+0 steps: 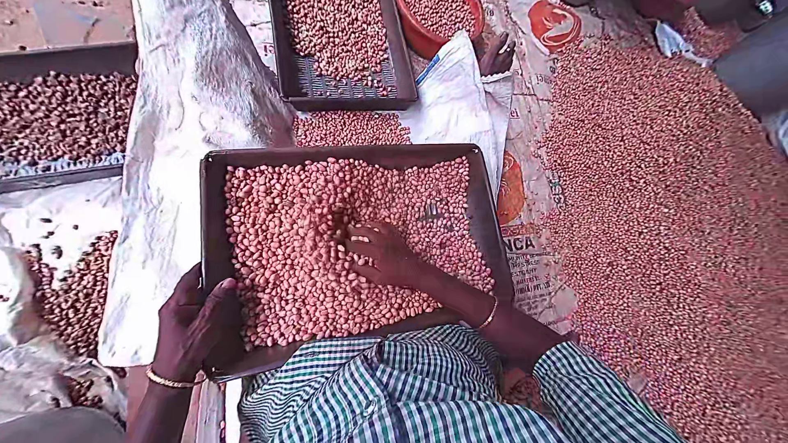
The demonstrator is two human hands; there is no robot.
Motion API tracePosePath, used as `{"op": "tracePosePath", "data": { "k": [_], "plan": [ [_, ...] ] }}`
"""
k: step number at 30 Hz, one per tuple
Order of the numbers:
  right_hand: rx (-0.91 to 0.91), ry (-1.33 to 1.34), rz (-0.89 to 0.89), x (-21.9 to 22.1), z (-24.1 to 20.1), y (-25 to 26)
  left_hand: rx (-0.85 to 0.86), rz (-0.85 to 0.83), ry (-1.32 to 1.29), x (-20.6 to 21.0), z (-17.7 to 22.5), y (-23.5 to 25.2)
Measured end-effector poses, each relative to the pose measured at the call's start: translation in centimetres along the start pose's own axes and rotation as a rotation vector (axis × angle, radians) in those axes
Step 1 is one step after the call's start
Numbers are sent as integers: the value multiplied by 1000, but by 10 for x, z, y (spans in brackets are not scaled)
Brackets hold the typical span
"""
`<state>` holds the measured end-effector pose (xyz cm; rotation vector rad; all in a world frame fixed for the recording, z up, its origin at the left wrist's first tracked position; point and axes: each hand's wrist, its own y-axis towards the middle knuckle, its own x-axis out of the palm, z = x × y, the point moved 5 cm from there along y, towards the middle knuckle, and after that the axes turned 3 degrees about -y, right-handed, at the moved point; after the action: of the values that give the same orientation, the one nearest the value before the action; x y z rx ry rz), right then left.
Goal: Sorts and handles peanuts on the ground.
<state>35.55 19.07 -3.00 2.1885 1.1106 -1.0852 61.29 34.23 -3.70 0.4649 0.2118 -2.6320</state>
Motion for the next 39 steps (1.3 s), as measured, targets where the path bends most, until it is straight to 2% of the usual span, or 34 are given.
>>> {"op": "tracePosePath", "data": {
  "k": [2, 4, 6, 8, 11, 14, 16, 19, 21, 22, 24, 26, 29, 31, 33, 36, 39],
  "plan": [
    [32, -85, -101, -7, -3, -43, -5, -4, 6, 1, 1, 0],
    [151, -210, -33, -30, 22, -83, -8, -18, 0, 4, 0, -1],
    [332, -292, 47, -60, 63, -98, 4, -23, -29, 7, 0, 2],
    [440, -311, 112, -76, 99, -86, 10, -34, -36, 9, 0, 4],
    [408, -265, 248, -68, 124, -24, -1, -32, -81, 12, 5, 6],
    [309, -180, 257, -39, 94, 39, -4, -7, -107, 7, 12, 4],
    [227, -69, 159, -21, 53, 49, -7, -5, -114, 6, 13, 4],
    [24, 9, -32, -5, 1, 13, -10, -4, -101, 4, 14, 4],
    [-27, -91, -41, -10, -4, -32, -7, -10, -64, 5, 13, 3],
    [12, -152, -18, -19, 5, -55, 0, -16, -51, 6, 12, 4],
    [210, -218, -22, -46, 34, -88, 7, -28, -54, 9, 11, 4],
    [407, -268, 57, -71, 73, -98, -2, -31, -60, 11, 7, 5],
    [480, -255, 254, -84, 112, -59, -2, -36, -58, 11, 0, 6],
    [427, -241, 363, -73, 123, -10, 3, -22, -73, 9, -3, 6],
    [369, -210, 342, -53, 99, 27, 3, -7, -66, 4, -5, 5],
    [207, -19, 208, -19, 33, 40, 0, -10, -43, 0, -7, 5],
    [17, 74, 34, 4, -3, 5, 18, -3, -22, 1, -1, 5]
  ]
}}
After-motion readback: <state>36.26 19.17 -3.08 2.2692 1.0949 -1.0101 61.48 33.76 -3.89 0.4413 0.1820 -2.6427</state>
